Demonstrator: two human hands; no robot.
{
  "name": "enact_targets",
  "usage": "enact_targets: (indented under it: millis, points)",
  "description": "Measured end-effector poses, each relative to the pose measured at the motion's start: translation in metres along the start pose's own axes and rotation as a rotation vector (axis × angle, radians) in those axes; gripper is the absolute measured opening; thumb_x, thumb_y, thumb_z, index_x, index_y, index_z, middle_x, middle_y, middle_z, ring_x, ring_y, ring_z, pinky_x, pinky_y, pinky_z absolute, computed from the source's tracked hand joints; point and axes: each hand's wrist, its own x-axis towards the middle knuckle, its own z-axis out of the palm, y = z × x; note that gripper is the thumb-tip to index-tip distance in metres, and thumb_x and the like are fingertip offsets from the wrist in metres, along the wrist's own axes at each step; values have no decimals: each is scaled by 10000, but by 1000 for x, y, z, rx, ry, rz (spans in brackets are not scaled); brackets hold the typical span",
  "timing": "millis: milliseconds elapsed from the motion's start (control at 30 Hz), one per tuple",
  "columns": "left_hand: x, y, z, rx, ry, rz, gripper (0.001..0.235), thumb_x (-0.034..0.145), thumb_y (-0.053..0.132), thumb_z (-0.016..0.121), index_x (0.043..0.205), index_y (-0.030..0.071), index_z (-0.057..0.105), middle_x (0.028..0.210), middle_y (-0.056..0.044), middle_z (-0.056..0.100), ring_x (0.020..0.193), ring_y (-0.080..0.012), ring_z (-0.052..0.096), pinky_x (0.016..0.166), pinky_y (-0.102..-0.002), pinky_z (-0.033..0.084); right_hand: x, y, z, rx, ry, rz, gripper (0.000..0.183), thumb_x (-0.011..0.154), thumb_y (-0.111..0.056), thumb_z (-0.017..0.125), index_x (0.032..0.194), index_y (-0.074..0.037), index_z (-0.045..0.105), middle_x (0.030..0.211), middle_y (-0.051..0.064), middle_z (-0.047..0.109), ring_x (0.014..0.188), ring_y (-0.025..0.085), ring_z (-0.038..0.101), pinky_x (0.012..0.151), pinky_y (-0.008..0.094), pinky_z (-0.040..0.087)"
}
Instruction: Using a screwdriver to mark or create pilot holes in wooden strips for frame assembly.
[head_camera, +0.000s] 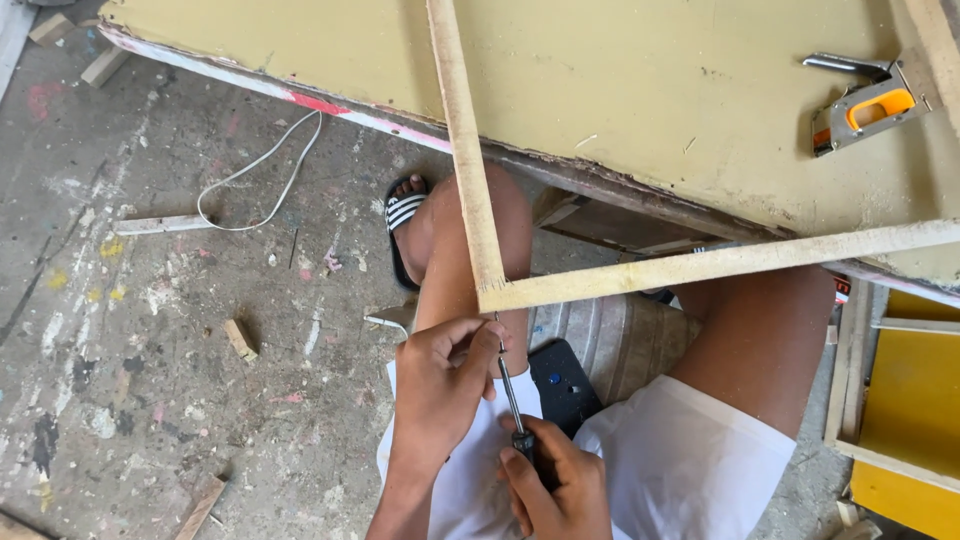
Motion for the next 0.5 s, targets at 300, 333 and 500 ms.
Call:
enact_targets:
  millis: [300,333,500]
  points:
    - [-1,1,-2,15,-20,68,265,975,168,662,795,41,809,500,-28,665,372,-75,570,404,-203,433,0,-4,1,70,24,73,276,888,-92,667,1119,-21,800,567,84,691,311,123,512,279,267,440]
    - [0,-1,-2,15,-19,68,265,975,168,662,795,41,809,500,-28,665,372,-75,570,404,-203,433,-1,-3,1,71,23,72,276,888,-92,667,1119,-21,800,567,84,691,311,123,512,279,267,440]
    - [0,-1,-1,-47,-28,66,245,977,136,662,803,20,790,505,-38,655,376,-88,546,396,-215,417,0,-5,1,111,15,138,273,898,-71,676,1134,2,789,591,119,682,335,136,502,298,274,436]
